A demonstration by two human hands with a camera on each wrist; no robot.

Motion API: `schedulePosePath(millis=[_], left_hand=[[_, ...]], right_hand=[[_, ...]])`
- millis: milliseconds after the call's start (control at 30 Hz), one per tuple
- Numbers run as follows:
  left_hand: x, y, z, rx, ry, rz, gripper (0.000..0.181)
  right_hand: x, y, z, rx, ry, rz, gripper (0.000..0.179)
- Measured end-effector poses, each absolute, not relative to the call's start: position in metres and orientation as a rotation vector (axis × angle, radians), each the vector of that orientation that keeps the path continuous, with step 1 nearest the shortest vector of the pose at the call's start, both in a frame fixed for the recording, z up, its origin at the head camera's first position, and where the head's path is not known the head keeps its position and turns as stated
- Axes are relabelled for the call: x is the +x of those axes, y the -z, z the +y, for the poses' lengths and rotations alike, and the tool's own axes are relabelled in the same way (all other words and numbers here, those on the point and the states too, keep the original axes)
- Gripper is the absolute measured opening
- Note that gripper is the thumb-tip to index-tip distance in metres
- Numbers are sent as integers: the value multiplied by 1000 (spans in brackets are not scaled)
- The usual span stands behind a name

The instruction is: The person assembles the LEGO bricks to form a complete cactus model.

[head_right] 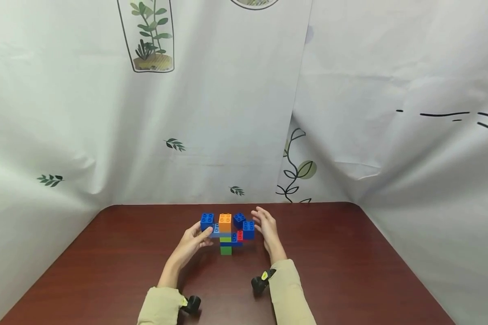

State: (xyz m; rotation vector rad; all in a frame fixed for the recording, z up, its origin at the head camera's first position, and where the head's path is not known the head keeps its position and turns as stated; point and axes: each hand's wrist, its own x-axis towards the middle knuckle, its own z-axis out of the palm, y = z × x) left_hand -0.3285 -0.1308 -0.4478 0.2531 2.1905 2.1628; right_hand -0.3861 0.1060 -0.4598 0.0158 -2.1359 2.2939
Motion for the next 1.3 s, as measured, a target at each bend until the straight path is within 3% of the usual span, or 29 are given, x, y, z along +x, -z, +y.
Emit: schedulePosePath(millis=[433,667,1300], left_hand=[[-326,448,-134,295,-2142,2197,52],[-327,447,-131,286,-2162,2182,52],[-328,449,-134,321,-2179,2137,48]], right_hand=[[-398,478,92,2,-2393,-2209,49],[-402,476,91,135,-2349,-2301,52],[-392,445,86,185,-2272,-2558,56]])
